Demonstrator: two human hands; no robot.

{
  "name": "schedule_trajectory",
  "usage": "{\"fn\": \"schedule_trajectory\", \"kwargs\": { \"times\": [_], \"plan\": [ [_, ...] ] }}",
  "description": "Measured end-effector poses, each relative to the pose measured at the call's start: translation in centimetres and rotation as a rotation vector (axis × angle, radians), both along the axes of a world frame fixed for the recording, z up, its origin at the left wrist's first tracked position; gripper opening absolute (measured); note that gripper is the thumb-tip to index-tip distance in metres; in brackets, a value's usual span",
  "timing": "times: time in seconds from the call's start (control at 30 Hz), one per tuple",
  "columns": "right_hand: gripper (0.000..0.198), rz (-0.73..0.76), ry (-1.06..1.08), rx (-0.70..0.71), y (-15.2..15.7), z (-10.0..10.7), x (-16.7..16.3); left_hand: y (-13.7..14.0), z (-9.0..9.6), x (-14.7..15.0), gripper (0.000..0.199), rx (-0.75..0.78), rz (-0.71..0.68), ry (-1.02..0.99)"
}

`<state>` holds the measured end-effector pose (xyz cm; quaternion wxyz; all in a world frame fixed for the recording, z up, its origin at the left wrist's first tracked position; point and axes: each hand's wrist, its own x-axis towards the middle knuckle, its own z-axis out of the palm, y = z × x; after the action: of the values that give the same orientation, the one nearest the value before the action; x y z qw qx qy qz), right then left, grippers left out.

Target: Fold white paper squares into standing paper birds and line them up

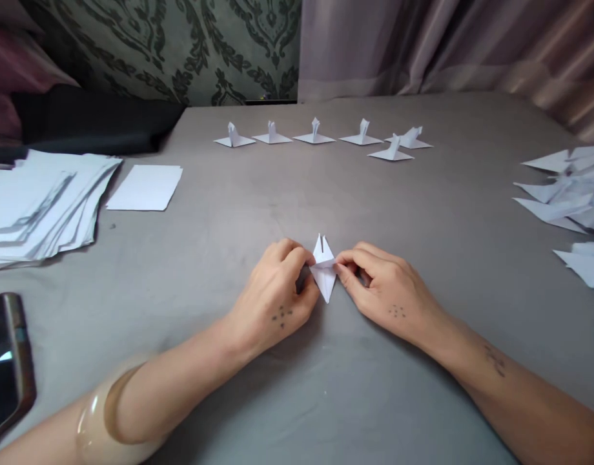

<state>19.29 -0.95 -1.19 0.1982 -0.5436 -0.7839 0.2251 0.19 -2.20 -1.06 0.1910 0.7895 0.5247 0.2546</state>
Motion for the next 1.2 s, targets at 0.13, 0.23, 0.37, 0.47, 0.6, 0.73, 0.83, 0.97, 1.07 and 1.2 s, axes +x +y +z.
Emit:
{"fn": "schedule_trajectory", "kwargs": {
  "times": [0.13,0.23,0.37,0.47,0.6,0.73,0.83,0.97,1.07,1.2],
  "plan": [
    [0.016,0.004,-0.010,-0.002,0.1,0.1,-0.1,0.1,0.0,-0.1,0.009,-0.027,0.003,-0.027],
    [0.018,-0.005,-0.042,0.000,0.1,0.1,-0.3,0.2,-0.2,-0.1,0.010,-0.044,0.018,-0.061],
    [0.019,-0.035,-0.079,0.024,0.1,-0.1,-0.5,0.5,-0.2,0.0,0.014,-0.053,0.052,-0.067],
    [0.020,-0.062,-0.081,0.044,0.1,-0.1,-0.7,0.6,-0.2,0.2,0.013,-0.070,0.082,-0.063],
    [0.020,-0.105,-0.085,0.057,0.1,-0.1,-1.0,0.7,-0.5,0.2,0.011,-0.072,0.095,-0.079],
    [0.021,-0.136,-0.084,0.058,0.3,-0.2,-1.1,0.8,-0.8,0.0,0.011,-0.060,0.070,-0.111],
    [0.021,-0.143,-0.091,0.042,0.5,-0.2,-1.0,0.7,-0.7,0.0,0.009,-0.057,0.065,-0.092],
    [0.021,-0.122,-0.089,0.029,0.6,-0.2,-0.7,0.6,-0.2,0.3,0.007,-0.035,0.035,-0.011],
    [0.014,-0.078,-0.085,0.059,0.4,0.0,-0.7,0.4,0.0,0.4,0.017,0.010,-0.049,0.098],
    [0.021,0.048,-0.129,0.127,0.0,0.1,-0.9,0.0,0.3,0.3,0.025,0.075,-0.144,0.306]
  ]
}}
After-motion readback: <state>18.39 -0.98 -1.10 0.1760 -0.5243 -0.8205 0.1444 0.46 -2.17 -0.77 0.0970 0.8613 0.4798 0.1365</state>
